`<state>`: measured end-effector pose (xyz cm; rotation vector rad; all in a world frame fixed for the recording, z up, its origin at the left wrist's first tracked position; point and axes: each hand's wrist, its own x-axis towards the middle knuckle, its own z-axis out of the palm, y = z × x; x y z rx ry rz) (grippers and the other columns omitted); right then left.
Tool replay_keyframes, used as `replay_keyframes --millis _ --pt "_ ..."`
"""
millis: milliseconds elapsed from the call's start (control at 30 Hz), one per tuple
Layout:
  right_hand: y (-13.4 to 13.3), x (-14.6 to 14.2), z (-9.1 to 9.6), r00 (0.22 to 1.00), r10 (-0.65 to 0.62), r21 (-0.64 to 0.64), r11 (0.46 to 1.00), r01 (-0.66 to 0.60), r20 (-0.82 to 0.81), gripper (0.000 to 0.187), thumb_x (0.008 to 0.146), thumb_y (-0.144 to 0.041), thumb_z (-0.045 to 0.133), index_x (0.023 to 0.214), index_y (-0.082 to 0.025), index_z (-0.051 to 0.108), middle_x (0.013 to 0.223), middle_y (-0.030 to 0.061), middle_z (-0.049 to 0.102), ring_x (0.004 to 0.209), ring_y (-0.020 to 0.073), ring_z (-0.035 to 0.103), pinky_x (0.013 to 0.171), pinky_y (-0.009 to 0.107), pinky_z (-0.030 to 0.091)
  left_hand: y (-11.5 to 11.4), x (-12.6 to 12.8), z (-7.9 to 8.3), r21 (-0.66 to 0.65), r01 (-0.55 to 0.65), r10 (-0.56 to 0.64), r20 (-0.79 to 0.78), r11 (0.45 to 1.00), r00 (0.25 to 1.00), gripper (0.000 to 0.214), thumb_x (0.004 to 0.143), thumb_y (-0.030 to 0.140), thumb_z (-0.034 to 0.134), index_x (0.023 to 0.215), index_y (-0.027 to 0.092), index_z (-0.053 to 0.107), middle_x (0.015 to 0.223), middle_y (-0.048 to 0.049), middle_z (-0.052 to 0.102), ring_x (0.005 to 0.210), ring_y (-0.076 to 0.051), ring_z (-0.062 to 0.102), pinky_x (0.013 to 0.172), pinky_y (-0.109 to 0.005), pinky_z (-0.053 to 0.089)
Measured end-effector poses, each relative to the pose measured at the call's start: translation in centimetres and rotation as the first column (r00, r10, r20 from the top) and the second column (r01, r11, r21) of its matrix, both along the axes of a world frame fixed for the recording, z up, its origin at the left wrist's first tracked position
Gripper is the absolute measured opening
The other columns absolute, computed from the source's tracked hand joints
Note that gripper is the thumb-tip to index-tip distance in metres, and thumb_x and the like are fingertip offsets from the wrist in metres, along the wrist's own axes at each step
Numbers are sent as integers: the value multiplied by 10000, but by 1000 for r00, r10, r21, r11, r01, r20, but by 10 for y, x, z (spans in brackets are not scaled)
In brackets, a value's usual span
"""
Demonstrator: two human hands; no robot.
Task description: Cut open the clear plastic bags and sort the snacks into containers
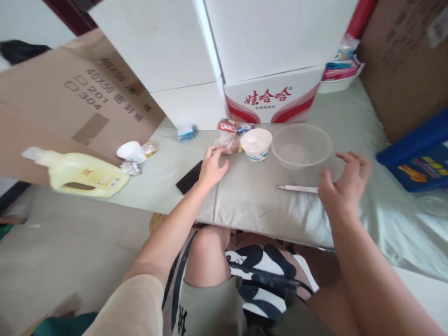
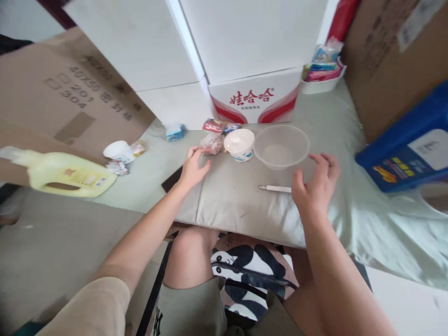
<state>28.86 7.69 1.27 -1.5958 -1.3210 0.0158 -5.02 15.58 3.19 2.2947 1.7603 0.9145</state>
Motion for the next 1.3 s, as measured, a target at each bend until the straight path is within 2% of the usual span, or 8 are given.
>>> replay_keyframes --millis 100,267,467,633,800,1067,1200,1300 --pt "-25 -33 0 958 227 70 968 -242 173 260 891 -253 569 1136 -183 619 1106 150 655 1099 309 633 954 480 515 24 -53 17 -78 -135 128 -92 988 988 325 847 177 641 1171 188 647 1268 -111 579 1228 -248 614 1130 -392 465" --pt "-55 -91 -11 731 618 -114 780 -615 290 208 954 -176 538 1154 -208 587 1099 110 660 982 247 654 842 386 529 88 -127 17 -166 -334 320 -106 928 941 446 798 136 706 1225 174 582 1373 -136 567 1323 -286 552 1157 -420 417" --pt "-56 -120 -20 616 757 -259 653 -711 218 233 942 -88 510 1148 -178 570 1081 108 649 964 227 627 819 360 512 170 -165 -2 -149 -497 515 121 855 849 693 719 202 868 1272 131 458 1394 -129 561 1423 -305 425 1210 -457 328" --pt "-54 -126 -18 594 779 -357 622 -697 200 198 960 -100 512 1136 -170 569 1058 99 648 949 219 609 817 358 485 197 -170 -29 -171 -505 514 11 846 858 395 799 228 816 1048 170 515 1168 -91 611 1284 -301 548 1142 -463 407" --pt "-52 -128 -19 594 763 -378 645 -665 255 182 974 -134 513 1139 -170 582 1067 105 663 955 233 620 815 372 476 174 -170 -31 -54 -449 446 -49 892 893 264 808 179 744 907 214 502 1053 -83 630 1167 -305 610 1051 -444 460" --pt "-61 -124 -31 626 711 -282 703 -653 322 204 960 -180 503 1134 -174 611 1073 128 686 945 275 666 797 410 531 89 -167 25 45 -380 377 62 924 924 178 879 286 679 828 213 525 849 -73 655 931 -283 673 947 -445 510" --pt "-65 -112 -29 677 726 -232 685 -691 125 235 933 -180 488 1132 -190 612 1085 134 686 957 262 693 811 398 570 33 -127 36 67 -249 233 183 966 955 165 884 268 647 1017 175 617 982 -97 727 957 -256 703 929 -407 555" --pt "-60 -97 -28 741 670 -239 714 -658 -40 260 901 -227 514 1145 -218 604 1111 129 697 989 278 697 857 444 583 -11 -66 17 53 7 -19 213 999 977 289 862 222 648 1148 182 634 1161 -114 732 1104 -253 701 1014 -411 547"
